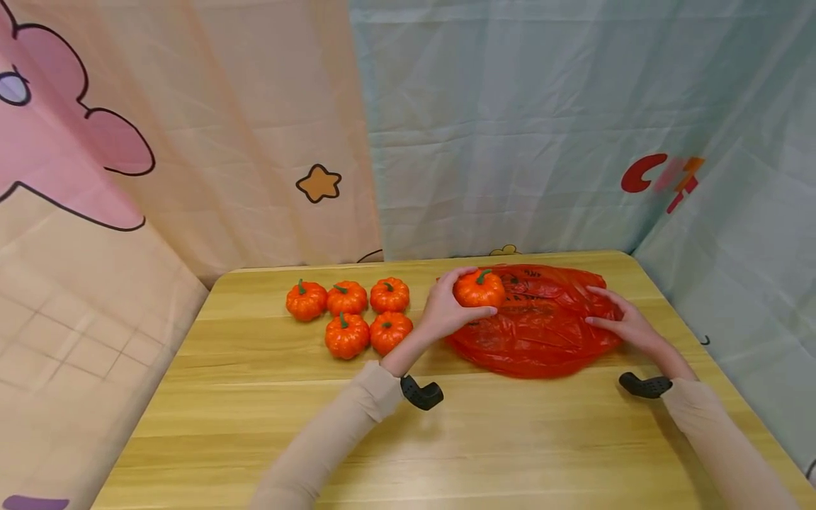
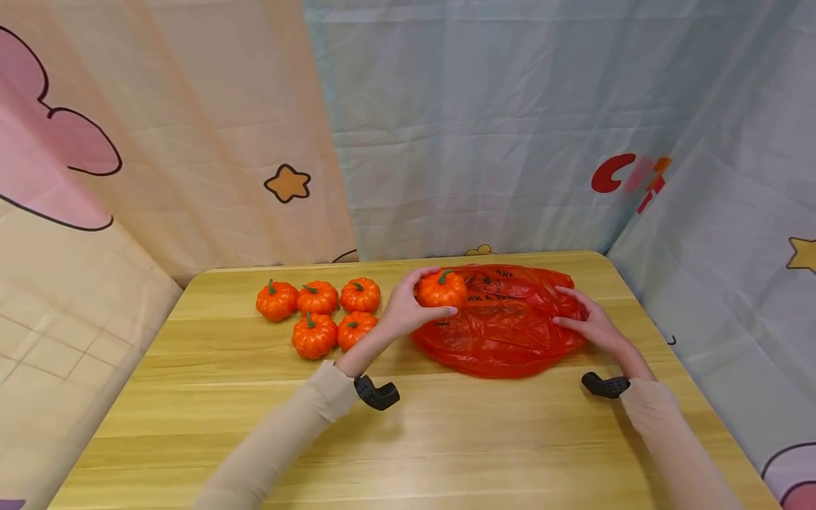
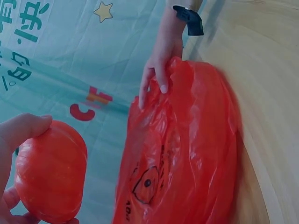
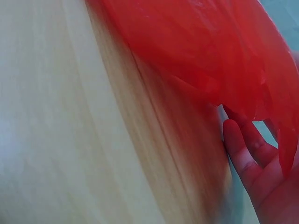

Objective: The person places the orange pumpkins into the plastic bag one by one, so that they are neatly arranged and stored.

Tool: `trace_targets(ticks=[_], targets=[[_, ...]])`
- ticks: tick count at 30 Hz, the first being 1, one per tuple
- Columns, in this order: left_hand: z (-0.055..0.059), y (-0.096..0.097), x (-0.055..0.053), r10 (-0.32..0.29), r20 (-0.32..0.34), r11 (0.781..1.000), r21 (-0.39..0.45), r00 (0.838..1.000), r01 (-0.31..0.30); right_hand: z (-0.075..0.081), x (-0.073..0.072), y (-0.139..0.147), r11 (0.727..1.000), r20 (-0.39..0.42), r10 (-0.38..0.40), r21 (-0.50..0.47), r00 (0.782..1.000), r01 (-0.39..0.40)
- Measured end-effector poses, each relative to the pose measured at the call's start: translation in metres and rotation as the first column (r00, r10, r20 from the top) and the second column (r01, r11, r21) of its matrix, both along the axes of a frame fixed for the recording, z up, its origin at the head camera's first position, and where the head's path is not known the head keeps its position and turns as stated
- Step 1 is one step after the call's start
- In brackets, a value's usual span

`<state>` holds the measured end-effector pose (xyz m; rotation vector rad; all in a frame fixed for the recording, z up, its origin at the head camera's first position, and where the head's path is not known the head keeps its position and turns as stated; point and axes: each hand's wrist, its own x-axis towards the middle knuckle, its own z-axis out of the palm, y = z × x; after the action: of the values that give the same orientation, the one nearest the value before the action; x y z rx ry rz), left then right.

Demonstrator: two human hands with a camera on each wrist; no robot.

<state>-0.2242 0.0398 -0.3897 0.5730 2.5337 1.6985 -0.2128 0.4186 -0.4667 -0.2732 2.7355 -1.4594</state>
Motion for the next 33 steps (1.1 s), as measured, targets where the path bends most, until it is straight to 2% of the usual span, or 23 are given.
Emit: trace_targets(ticks=[7, 14, 18, 28, 33], targets=[[-0.002, 0.026, -0.002, -0.009, 0.027, 1.000, 0.008, 1.000, 0.008, 0.002, 0.000, -0.002, 0.999, 0.030, -0.013, -0.035, 0.999, 0.015], [-0.006, 0.052, -0.005, 0.012, 0.057, 1.000, -0.010, 0.998, -0.011, 0.002, -0.001, -0.003, 1.000, -0.009, -0.013, -0.022, 1.000, 0.013], [-0.009, 0.067, -0.006, 0.017, 0.061, 1.000, -0.012, 0.998, -0.016, -0.001, -0.002, 0.000, 1.000, -0.005, -0.014, -0.028, 1.000, 0.014], [-0.016, 0.098, -0.012, 0.070, 0.034, 0.998, 0.005, 0.997, -0.070, -0.004, -0.006, 0.003, 1.000, 0.023, -0.018, -0.024, 1.000, 0.019], [-0.021, 0.113, -0.016, 0.100, 0.038, 0.995, -0.013, 0.994, -0.099, -0.003, -0.005, 0.003, 1.000, 0.031, -0.013, -0.014, 0.999, 0.014]])
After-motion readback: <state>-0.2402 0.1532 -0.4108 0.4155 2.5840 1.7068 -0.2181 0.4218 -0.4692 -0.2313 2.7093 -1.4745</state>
